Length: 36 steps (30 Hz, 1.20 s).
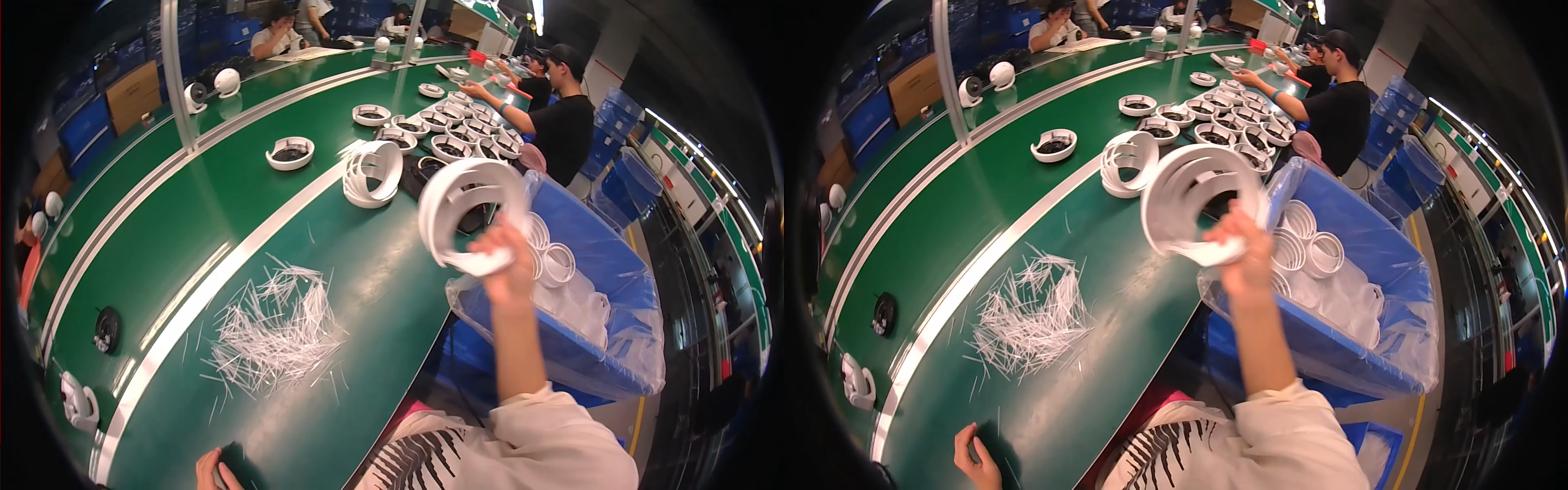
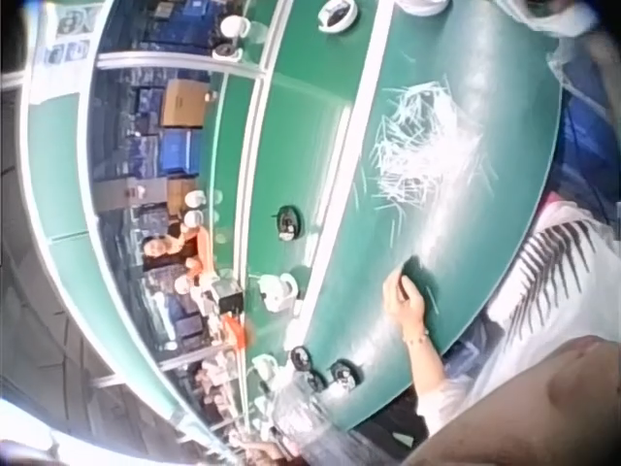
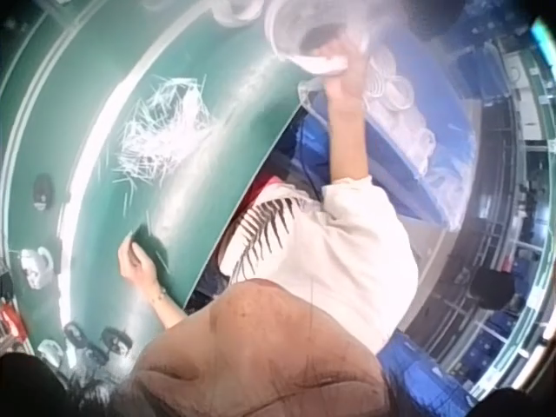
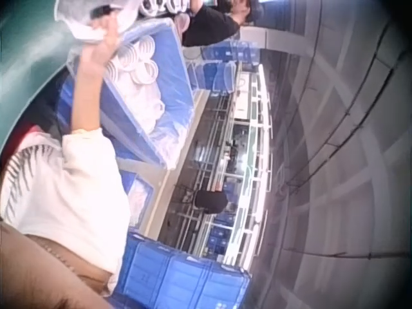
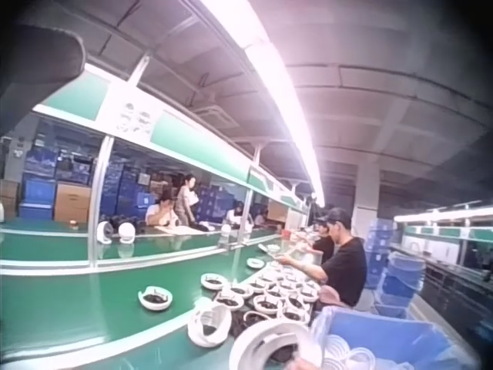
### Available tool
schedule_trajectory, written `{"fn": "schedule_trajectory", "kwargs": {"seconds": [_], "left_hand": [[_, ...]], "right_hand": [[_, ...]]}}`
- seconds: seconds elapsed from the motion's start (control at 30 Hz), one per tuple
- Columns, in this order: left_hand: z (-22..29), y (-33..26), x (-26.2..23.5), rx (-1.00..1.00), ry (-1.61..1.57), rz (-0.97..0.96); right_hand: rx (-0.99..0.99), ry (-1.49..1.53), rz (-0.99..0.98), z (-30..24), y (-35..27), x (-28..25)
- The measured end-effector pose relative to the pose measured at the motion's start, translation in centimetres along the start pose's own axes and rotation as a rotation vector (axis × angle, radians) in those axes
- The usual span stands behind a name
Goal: Assembling the components of circular lighting fixtures on a factory production line.
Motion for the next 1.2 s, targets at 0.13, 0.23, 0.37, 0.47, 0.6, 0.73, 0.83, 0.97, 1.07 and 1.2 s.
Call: {"fn": "schedule_trajectory", "kwargs": {"seconds": [0.13,0.23,0.37,0.47,0.6,0.73,0.83,0.97,1.07,1.2], "left_hand": [[-1.2,-0.3,0.0,0.017,0.003,0.074],[-1.4,-0.2,0.2,0.04,0.017,0.04],[-1.2,-0.2,0.2,0.051,0.031,0.015],[-1.2,-0.3,0.2,0.045,0.042,0.038],[-0.9,-0.1,0.6,0.028,0.042,0.019],[-0.6,-0.1,0.1,0.053,0.07,0.039],[-1.2,0.1,-0.7,0.073,0.128,0.117],[-1.4,1.9,-0.3,0.156,0.156,0.14],[-1.5,6.1,-0.5,0.323,0.307,0.048],[-7.0,13.9,-1.6,0.222,0.494,0.06]], "right_hand": [[0.318,0.553,0.169,9.2,5.3,-3.9],[0.241,0.456,0.272,11.4,7.5,-6.9],[0.105,0.135,0.389,12.1,9.7,-10.6],[-0.179,-0.444,0.621,11.9,9.1,-9.6],[-0.248,-0.633,0.676,11.7,9.8,-8.2],[-0.355,-0.888,0.702,13.7,13.1,-8.2],[-0.521,-0.817,0.687,13.7,14.1,-8.5],[-0.498,-0.337,0.368,10.9,15.1,-11.4],[-0.375,-0.489,0.59,10.9,14.5,-12.5],[-0.332,-0.592,0.57,12.0,13.0,-9.9]]}}
Point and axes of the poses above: each hand's wrist, its own y-axis towards the middle knuckle, its own x-axis out of the palm, z = x × y, the point moved 4 cm from there along y, towards the middle knuckle, and after that the axes turned 8 degrees about x, right-handed, at the moved point
